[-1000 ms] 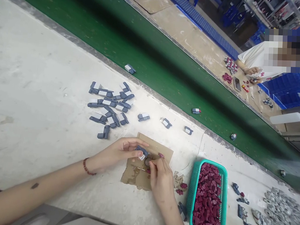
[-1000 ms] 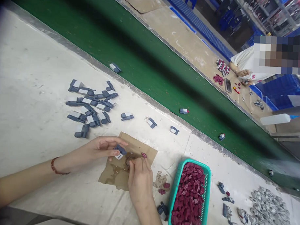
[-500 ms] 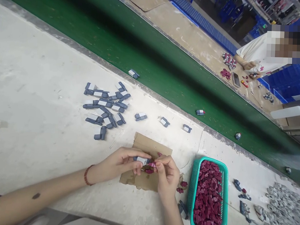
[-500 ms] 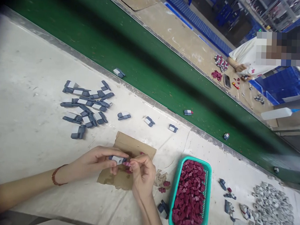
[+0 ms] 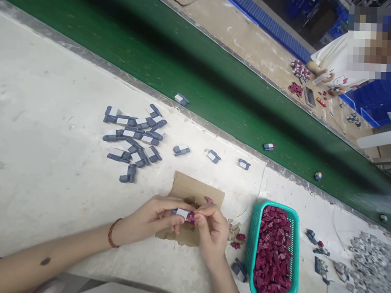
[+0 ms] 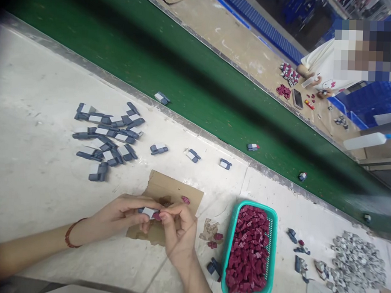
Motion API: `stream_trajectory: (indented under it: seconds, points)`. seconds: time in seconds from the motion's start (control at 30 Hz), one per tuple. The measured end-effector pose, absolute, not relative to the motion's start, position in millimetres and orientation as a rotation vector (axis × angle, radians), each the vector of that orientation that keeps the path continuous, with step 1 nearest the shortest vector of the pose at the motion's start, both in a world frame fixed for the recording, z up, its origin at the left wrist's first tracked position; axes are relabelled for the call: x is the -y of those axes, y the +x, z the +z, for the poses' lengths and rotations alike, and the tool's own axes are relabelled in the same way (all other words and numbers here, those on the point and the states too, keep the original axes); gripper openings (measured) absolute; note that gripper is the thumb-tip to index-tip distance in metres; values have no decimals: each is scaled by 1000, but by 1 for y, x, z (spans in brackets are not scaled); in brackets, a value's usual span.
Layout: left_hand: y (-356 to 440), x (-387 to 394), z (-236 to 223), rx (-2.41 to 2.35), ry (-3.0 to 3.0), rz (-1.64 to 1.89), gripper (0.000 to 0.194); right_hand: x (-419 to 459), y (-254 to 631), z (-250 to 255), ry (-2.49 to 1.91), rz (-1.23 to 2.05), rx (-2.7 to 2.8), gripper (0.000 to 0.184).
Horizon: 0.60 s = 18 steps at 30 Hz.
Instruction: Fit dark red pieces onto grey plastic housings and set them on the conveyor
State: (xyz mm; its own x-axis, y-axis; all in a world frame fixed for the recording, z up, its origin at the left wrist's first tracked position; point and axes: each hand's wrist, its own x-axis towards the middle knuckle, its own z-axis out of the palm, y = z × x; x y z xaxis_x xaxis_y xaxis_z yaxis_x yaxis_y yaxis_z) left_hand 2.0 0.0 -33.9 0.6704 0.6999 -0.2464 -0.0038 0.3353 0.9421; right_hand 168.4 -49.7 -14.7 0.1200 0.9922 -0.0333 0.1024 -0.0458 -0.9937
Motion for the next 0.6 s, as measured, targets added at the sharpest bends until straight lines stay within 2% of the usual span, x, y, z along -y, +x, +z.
stream_trajectory:
  seconds: [0.13, 0.6]
  points:
    - [3, -2, -29, -778, 1210, 490, 30, 52, 168, -18, -1448, 1073, 1239, 17]
    - [1, -6, -22, -791, 1635, 404, 26, 51, 166, -22, -1517, 1232, 1082, 23]
